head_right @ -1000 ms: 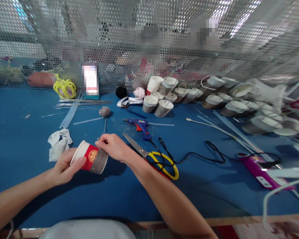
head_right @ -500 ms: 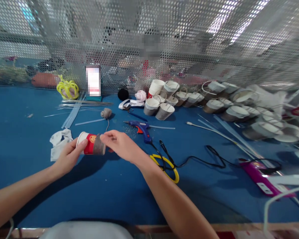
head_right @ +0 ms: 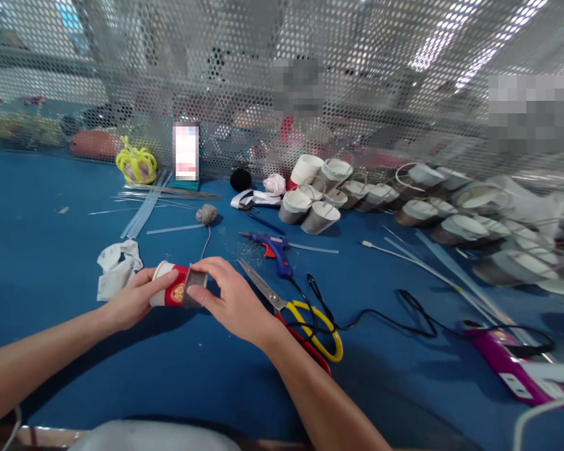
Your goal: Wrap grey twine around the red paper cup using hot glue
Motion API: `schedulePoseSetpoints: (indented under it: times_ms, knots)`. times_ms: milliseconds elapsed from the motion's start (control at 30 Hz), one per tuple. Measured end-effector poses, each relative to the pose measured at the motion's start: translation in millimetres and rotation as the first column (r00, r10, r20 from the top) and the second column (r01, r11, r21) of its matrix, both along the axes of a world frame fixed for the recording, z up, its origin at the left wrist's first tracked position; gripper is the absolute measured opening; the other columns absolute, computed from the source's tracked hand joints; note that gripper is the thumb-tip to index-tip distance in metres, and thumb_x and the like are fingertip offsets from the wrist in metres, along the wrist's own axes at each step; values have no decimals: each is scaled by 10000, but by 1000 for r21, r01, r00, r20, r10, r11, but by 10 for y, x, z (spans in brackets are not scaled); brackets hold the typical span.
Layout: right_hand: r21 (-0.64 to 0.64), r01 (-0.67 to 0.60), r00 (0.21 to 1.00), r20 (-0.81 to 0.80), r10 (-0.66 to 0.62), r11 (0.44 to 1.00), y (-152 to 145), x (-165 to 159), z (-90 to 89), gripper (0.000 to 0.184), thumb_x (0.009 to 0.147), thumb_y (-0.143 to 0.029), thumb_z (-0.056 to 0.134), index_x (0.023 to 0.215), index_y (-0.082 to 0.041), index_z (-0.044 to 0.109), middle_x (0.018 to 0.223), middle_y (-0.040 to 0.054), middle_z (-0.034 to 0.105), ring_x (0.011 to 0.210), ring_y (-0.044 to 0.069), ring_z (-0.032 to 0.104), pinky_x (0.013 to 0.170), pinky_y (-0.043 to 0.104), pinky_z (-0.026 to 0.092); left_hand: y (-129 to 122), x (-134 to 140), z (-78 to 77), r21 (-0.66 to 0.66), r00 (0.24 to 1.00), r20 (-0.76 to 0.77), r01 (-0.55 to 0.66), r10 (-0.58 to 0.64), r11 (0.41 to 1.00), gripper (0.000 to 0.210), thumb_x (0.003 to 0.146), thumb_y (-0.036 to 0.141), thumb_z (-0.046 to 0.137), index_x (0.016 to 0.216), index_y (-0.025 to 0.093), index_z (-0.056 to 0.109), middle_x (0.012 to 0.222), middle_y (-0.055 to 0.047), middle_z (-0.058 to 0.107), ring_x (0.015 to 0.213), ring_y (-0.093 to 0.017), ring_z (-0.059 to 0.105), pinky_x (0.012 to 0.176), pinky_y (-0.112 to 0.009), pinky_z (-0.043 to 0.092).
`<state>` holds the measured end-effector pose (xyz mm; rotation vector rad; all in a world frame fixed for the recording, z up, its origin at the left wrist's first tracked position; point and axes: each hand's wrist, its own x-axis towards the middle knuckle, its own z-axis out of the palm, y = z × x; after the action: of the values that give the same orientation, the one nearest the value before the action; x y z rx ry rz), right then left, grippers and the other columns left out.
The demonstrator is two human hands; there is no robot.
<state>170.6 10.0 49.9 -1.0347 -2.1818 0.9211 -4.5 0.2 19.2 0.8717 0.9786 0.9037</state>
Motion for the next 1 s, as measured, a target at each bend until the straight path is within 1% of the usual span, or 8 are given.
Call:
schedulePoseSetpoints:
  times_ms: [200,367,433,533,667,733,867,1000]
  knots:
    - [-35,-99,995,-23,98,994,-61,-42,-40,408,869,-384,219,1114,-210,496,1195,85,443,1126,187,371,941,384,290,-56,15,-35,108,988,-121,113,-99,988,295,660,383,585,654,88,583,550,25,502,498,-60,386,497,-183,321]
    - [-54,-96,994,-65,92,994,-108,-98,-30,451,861,-422,206,1086,-189,521,1189,85,454,1119,179,382,949,361,287,-57,33,-25,112,979,-170,128,-108,985,314,678,387,551,564,95,538,487,41,421,463,-51,321,453,-175,278]
    - [-68,3,998,-67,-7,998,-64,-46,19,406,858,-407,250,1018,-188,552,1137,81,500,1028,173,468,878,331,365,-55,28,-34,138,970,-217,138,-106,981,316,694,380,532,545,102,515,484,42,400,462,-51,307,448,-175,278]
    - [-65,322,946,-4,-323,944,107,189,132,356,829,-415,324,919,-166,563,912,80,598,730,149,575,628,270,458,-51,5,-51,234,946,-313,162,-83,959,300,736,372,479,618,103,541,523,24,431,490,-68,338,467,-187,309]
    - [120,709,672,182,-717,695,437,669,177,303,780,-400,403,838,-142,551,712,78,608,649,176,572,581,278,429,-36,-28,-70,435,875,-484,214,27,875,298,754,335,455,563,113,507,519,23,404,496,-74,330,450,-185,292]
    - [153,731,594,337,-731,665,568,848,94,211,710,-347,507,749,-147,562,735,97,614,701,211,571,627,305,411,-22,-36,-81,495,831,-551,252,76,831,309,758,319,450,527,117,484,510,27,377,487,-72,312,437,-187,269]
    - [55,691,638,421,-645,721,692,932,-177,167,540,-274,653,611,-157,559,658,82,611,658,226,575,612,303,405,4,-39,-108,485,784,-619,329,52,810,318,781,307,409,530,121,473,512,26,374,493,-78,319,448,-194,267]
    - [18,721,629,403,-665,693,727,880,-317,101,564,-140,583,659,-133,550,740,130,606,763,264,565,673,338,391,13,-47,-110,456,774,-633,354,17,817,325,792,311,378,532,128,444,531,20,390,505,-83,329,470,-203,272]
